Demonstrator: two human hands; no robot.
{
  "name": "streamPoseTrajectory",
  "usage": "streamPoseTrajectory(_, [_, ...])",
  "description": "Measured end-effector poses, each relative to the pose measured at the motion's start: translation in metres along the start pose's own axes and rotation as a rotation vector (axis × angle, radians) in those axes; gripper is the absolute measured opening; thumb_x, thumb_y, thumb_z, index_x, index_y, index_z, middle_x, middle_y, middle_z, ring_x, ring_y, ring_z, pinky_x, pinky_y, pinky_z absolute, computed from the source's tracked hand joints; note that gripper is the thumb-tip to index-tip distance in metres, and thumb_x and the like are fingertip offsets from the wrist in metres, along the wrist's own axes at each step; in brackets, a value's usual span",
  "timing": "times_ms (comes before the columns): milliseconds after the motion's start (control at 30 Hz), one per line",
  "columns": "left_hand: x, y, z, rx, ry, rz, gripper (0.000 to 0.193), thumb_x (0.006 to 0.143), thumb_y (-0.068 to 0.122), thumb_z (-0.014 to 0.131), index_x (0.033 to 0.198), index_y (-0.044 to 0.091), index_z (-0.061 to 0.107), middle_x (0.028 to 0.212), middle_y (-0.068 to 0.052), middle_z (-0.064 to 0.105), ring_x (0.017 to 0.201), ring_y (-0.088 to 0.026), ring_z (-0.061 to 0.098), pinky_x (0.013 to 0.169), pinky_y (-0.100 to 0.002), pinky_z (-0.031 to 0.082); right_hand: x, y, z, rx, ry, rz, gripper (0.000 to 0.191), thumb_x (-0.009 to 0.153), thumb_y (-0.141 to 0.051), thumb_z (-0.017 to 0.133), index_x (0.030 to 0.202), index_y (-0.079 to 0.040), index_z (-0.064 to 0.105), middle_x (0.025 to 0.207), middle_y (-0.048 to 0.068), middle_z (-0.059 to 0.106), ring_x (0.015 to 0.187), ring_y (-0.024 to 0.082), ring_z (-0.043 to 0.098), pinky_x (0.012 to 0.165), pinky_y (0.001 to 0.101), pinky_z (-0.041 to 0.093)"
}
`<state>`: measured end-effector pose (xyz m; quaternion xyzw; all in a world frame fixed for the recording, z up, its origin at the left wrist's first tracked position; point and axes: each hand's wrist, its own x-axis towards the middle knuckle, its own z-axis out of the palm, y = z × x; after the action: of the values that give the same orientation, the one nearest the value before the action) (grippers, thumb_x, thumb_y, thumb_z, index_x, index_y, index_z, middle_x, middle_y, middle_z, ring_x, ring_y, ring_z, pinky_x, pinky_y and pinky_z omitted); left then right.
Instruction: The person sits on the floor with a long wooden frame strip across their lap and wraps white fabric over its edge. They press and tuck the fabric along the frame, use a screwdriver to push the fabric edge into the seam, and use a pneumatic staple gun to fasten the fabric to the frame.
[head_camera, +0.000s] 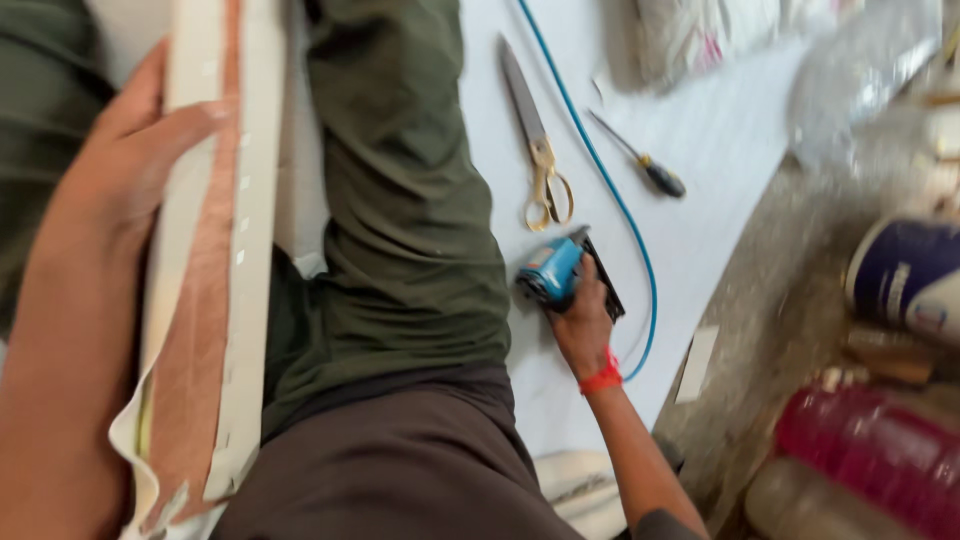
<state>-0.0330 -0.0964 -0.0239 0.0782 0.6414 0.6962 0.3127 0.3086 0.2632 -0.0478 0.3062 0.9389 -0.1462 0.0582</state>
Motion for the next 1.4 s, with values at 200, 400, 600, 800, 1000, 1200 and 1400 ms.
streamPoseTrajectory(200, [-0.084, 0.007, 0.026, 0.031, 0.147, -0.180, 0.067, 0.098, 0.018, 0.050, 0.162, 0.007, 0.035, 0.152, -0.007, 0.053, 0.131, -0.017, 0.055, 0.112, -0.033, 0.043, -0.014, 0.027, -0.013, 0.203, 0.097, -0.164, 0.096, 0.069, -0.029, 0.094, 0.146, 0.001, 0.044, 0.108, 0.018, 0.063, 0.094, 0.034, 0.065, 0.079, 0.0415, 0.055])
streamPoseTrajectory(400, [-0.135, 0.001, 0.015, 0.009, -0.085, -0.074, 0.110, 0.071, 0.015, 0.075, 0.167, 0.005, 0.023, 0.158, -0.015, 0.041, 0.143, -0.024, 0.042, 0.116, -0.039, 0.032, 0.118, 0.091, -0.034, -0.080, 0.559, -0.323, 0.049, 0.097, 0.000, 0.075, 0.143, 0.000, 0.060, 0.142, 0.021, 0.058, 0.134, 0.039, 0.057, 0.113, 0.0433, 0.051])
streamPoseTrajectory(600, [-0.143, -0.018, 0.011, 0.063, 0.055, -0.034, 0.107, 0.072, 0.019, 0.076, 0.162, 0.005, 0.020, 0.163, -0.013, 0.037, 0.147, -0.021, 0.037, 0.117, -0.031, 0.029, 0.170, 0.065, -0.051, -0.146, 0.164, -0.268, 0.029, 0.091, -0.028, 0.080, 0.099, 0.000, 0.076, 0.097, 0.020, 0.072, 0.096, 0.039, 0.065, 0.088, 0.0473, 0.052])
streamPoseTrajectory(800, [-0.139, -0.016, 0.010, -0.111, 0.070, -0.036, 0.102, 0.071, 0.012, 0.065, 0.162, 0.005, 0.019, 0.163, -0.010, 0.039, 0.144, -0.017, 0.043, 0.113, -0.025, 0.032, 0.155, 0.053, -0.061, -0.072, -0.164, -0.162, 0.041, 0.096, -0.038, 0.065, 0.097, 0.002, 0.072, 0.077, 0.016, 0.069, 0.072, 0.032, 0.067, 0.068, 0.0430, 0.052])
streamPoseTrajectory(1000, [-0.133, 0.013, 0.001, 0.002, 0.165, -0.006, 0.102, 0.072, 0.011, 0.065, 0.162, 0.008, 0.019, 0.161, -0.012, 0.041, 0.141, -0.018, 0.045, 0.115, -0.026, 0.032, 0.071, 0.029, -0.043, 0.977, -0.243, 0.181, 0.041, 0.104, -0.035, 0.053, 0.115, 0.001, 0.068, 0.082, 0.019, 0.062, 0.060, 0.019, 0.053, 0.051, 0.0321, 0.039])
streamPoseTrajectory(1200, [-0.162, 0.003, 0.004, -0.070, 0.140, -0.103, 0.101, 0.073, 0.012, 0.061, 0.164, 0.011, 0.017, 0.160, -0.012, 0.043, 0.140, -0.019, 0.047, 0.113, -0.029, 0.034, -0.027, -0.104, -0.033, 1.239, -0.522, -0.027, 0.075, 0.083, -0.017, 0.056, 0.156, -0.009, 0.039, 0.102, 0.016, 0.072, 0.057, 0.015, 0.058, 0.047, 0.0261, 0.046])
streamPoseTrajectory(1400, [-0.165, 0.017, -0.007, 0.021, 0.126, -0.243, 0.103, 0.070, 0.013, 0.063, 0.163, 0.020, 0.020, 0.154, -0.011, 0.048, 0.134, -0.020, 0.051, 0.110, -0.030, 0.038, -0.027, -0.205, -0.027, 0.804, -0.544, -0.234, 0.057, 0.092, -0.006, 0.069, 0.148, -0.006, 0.057, 0.106, 0.008, 0.072, 0.084, 0.006, 0.060, 0.074, 0.0217, 0.048])
